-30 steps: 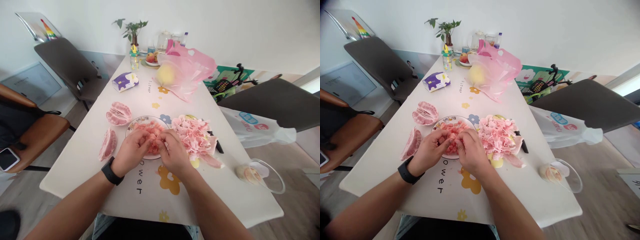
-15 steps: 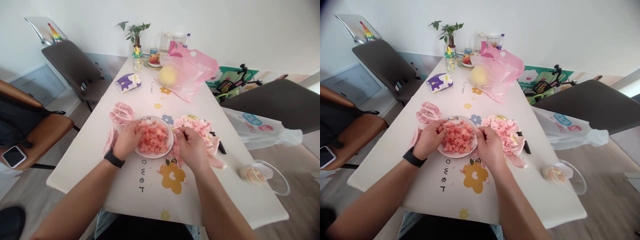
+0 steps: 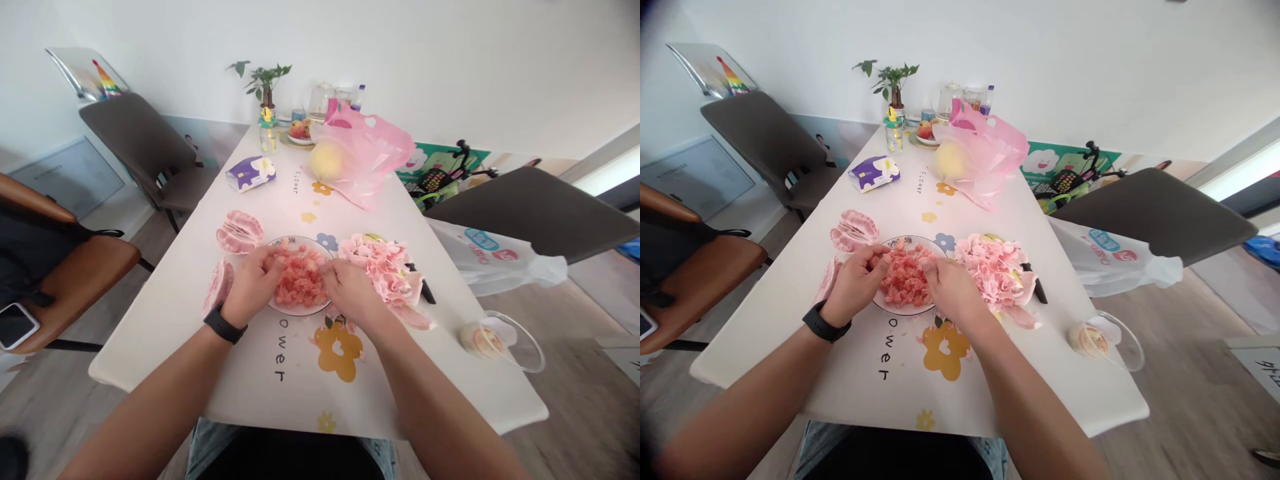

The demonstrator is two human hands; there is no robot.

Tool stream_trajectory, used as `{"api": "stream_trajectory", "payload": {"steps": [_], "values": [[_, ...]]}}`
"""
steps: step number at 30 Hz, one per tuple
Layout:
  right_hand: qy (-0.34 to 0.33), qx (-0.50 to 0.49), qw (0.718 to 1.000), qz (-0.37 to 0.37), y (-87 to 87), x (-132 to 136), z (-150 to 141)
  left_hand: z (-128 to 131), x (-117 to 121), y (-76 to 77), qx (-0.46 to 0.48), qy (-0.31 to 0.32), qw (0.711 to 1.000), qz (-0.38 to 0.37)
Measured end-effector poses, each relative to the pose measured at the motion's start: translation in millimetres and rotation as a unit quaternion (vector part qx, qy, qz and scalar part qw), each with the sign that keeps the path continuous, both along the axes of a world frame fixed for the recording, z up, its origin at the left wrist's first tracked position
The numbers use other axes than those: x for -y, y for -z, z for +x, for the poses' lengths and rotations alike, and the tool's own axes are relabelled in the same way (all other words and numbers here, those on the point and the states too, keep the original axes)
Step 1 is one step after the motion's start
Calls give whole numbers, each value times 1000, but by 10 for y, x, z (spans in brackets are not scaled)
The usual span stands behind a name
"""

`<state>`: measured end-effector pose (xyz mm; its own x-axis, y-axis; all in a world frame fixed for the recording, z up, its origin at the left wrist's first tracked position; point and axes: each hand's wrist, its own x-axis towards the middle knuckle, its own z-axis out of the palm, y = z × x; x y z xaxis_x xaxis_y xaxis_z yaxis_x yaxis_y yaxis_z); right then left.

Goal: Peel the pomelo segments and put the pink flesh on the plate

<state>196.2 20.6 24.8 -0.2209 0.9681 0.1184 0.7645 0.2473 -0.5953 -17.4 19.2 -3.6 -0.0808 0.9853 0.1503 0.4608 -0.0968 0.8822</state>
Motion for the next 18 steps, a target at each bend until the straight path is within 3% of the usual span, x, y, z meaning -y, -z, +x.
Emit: {"api": "stream_trajectory", "payload": {"steps": [5,9,11,15,18], "values": [[48,1,999,2,-175,-71,164,-7,5,-23,105,-1,993,-45],[101,45,991,81,-275,-132,541,-29,-5,-5,329,76,938,-81],[114,86,983,114,-276,-145,774,-27,-5,-4,380,108,914,-89],[72,174,974,122,-208,-110,1120,21,34,-40,353,138,922,-77],[120,198,960,156,-149,-52,1158,74,84,-35,296,145,943,-43]]}}
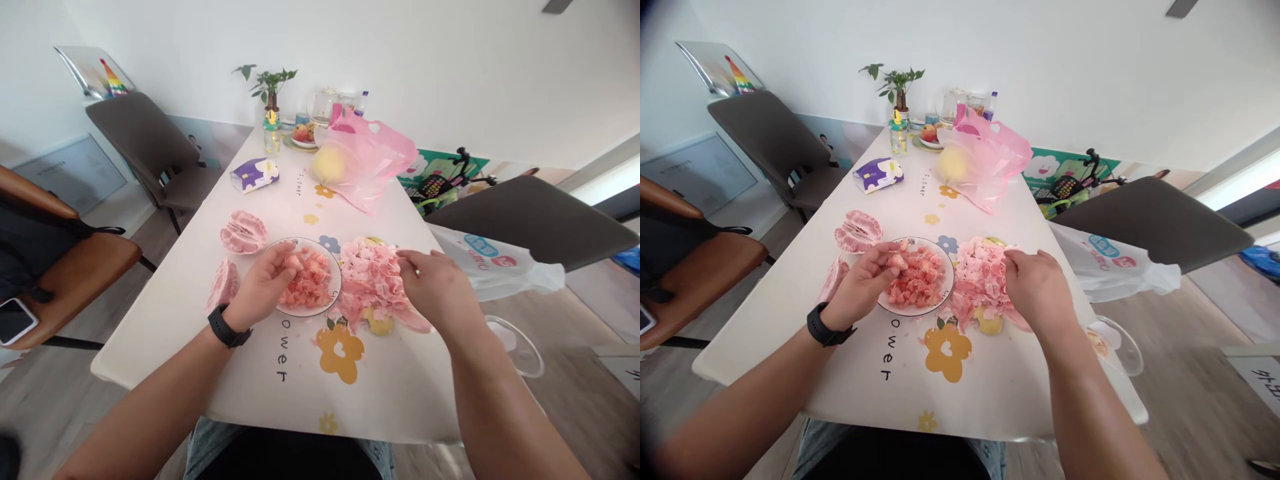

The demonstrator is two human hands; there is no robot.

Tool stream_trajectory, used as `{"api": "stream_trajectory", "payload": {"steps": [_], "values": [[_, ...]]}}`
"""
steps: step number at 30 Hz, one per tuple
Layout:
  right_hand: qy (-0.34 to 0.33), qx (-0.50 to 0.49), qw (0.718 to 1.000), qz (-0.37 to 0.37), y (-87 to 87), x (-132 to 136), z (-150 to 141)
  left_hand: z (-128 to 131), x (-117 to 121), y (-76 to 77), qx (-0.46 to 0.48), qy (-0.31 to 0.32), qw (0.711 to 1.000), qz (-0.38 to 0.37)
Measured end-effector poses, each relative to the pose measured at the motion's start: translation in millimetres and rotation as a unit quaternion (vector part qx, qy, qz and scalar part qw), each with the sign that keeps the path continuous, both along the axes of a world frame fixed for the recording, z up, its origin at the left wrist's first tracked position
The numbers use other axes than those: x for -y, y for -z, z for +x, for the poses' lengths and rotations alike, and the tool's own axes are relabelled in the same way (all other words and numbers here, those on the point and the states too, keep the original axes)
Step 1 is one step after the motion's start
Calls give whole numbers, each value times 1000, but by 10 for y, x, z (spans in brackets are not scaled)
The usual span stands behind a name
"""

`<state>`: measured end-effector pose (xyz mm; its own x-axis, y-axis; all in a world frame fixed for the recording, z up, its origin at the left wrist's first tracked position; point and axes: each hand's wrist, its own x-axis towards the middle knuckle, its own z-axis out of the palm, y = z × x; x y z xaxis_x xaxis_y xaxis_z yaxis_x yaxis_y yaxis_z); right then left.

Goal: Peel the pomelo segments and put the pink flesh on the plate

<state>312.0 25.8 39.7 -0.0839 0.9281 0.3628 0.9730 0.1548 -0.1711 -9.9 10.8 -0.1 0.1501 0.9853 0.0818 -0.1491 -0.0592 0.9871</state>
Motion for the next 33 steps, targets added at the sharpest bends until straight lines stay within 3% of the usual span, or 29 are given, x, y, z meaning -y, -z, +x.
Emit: {"api": "stream_trajectory", "payload": {"steps": [2,6,9,12,14,18,24,33], "values": [[2,-12,999,43,31,38,-86,28,29,38,-36,-17,999,33],[-89,-60,990,91,71,141,-458,49,67,110,-123,-34,985,115],[-145,-169,975,14,84,261,-815,59,90,76,-183,-39,969,164],[-166,-275,941,-109,95,360,-1114,76,114,3,-219,-32,959,175],[-174,-327,917,-149,106,381,-1232,84,125,-23,-230,-30,958,169],[-174,-399,885,-163,126,346,-1274,89,120,-7,-180,-8,976,125],[-182,-409,871,-203,103,321,-1203,85,100,-33,-53,53,997,15],[-171,-395,881,-197,94,334,-1241,47,100,-24,-119,14,990,79]]}}
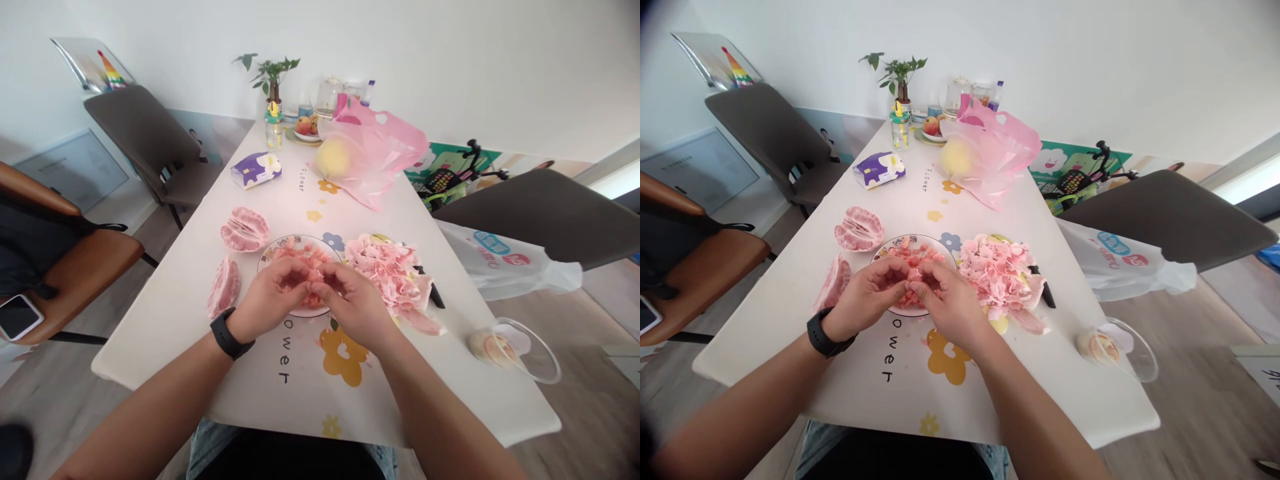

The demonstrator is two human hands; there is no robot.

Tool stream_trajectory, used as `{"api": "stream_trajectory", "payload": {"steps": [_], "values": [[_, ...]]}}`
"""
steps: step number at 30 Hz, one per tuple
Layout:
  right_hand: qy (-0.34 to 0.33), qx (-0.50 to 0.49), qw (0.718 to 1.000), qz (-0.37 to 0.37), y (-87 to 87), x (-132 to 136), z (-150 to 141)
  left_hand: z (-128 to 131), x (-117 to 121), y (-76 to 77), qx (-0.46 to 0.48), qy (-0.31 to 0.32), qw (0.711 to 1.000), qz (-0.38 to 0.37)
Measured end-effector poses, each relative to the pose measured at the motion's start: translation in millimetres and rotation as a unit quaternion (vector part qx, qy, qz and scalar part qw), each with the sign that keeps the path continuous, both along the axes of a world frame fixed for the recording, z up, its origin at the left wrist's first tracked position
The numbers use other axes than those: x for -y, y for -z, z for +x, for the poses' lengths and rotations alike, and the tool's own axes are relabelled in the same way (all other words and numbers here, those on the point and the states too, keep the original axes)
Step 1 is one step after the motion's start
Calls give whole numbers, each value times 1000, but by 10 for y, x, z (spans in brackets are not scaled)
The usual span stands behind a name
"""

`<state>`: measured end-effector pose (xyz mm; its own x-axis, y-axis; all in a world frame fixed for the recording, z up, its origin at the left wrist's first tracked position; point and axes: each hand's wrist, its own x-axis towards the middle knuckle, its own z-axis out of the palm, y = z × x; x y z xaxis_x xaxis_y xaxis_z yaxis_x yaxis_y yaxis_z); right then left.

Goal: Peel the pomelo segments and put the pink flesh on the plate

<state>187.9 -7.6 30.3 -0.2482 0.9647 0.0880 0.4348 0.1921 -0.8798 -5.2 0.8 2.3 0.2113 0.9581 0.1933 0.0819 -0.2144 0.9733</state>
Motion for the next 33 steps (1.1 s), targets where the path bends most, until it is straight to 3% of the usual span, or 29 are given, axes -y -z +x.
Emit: {"api": "stream_trajectory", "payload": {"steps": [7,12,19,27,33], "values": [[25,5,1000,-3,-37,4,-29,6,9,31,24,0,1000,-1],[-27,72,996,44,-113,-24,28,18,16,-2,100,67,992,-35],[-44,152,987,29,-113,-53,38,7,-7,2,-20,21,999,35],[-24,197,980,8,-162,-65,-39,4,9,-43,16,56,998,-23],[-32,225,973,39,-146,-73,-23,-1,-16,34,68,80,994,-27]]}}
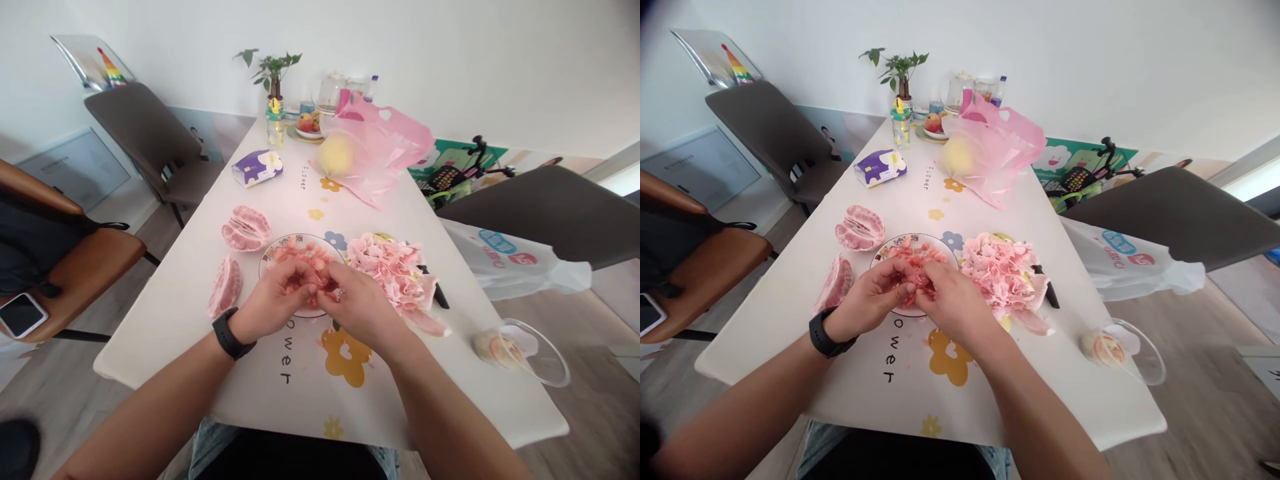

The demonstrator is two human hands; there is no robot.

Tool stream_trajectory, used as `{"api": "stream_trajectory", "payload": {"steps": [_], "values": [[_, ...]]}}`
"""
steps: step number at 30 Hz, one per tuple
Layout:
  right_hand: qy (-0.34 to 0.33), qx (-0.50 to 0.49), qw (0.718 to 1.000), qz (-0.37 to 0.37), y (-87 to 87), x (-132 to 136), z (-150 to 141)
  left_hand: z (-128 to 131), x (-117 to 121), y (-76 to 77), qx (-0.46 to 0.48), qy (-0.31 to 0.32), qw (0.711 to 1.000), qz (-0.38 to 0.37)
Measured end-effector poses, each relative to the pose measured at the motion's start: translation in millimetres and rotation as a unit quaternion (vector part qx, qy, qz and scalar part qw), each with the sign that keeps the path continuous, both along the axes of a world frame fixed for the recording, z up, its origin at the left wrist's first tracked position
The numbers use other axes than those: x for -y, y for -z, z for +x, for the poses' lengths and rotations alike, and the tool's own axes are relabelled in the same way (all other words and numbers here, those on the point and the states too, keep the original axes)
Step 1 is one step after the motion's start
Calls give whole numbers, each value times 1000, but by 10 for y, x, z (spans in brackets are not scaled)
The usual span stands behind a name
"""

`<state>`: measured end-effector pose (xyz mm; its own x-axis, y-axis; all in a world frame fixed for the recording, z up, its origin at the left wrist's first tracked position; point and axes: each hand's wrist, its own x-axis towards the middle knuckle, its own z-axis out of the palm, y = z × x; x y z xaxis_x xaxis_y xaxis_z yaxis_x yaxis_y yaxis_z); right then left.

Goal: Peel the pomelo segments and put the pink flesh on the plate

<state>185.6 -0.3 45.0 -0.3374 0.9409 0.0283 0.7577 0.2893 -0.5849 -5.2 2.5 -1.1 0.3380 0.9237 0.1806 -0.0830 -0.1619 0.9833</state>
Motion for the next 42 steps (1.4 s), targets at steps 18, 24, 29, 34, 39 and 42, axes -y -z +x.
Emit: {"api": "stream_trajectory", "payload": {"steps": [18,24,29,34,39,42], "values": [[27,33,987,158,96,-108,59,-81,-62,-43,97,-78,992,-15],[29,-58,992,105,98,-129,25,-73,-61,-70,103,-89,991,18],[17,-97,991,86,110,-119,21,-74,-61,-47,100,-116,987,43],[30,-155,986,56,133,-114,24,-78,-64,-5,91,-137,985,42],[33,-178,982,43,164,-105,18,-79,-72,-1,67,-166,981,68],[18,-178,982,51,176,-106,23,-79,-62,5,61,-176,979,79]]}}
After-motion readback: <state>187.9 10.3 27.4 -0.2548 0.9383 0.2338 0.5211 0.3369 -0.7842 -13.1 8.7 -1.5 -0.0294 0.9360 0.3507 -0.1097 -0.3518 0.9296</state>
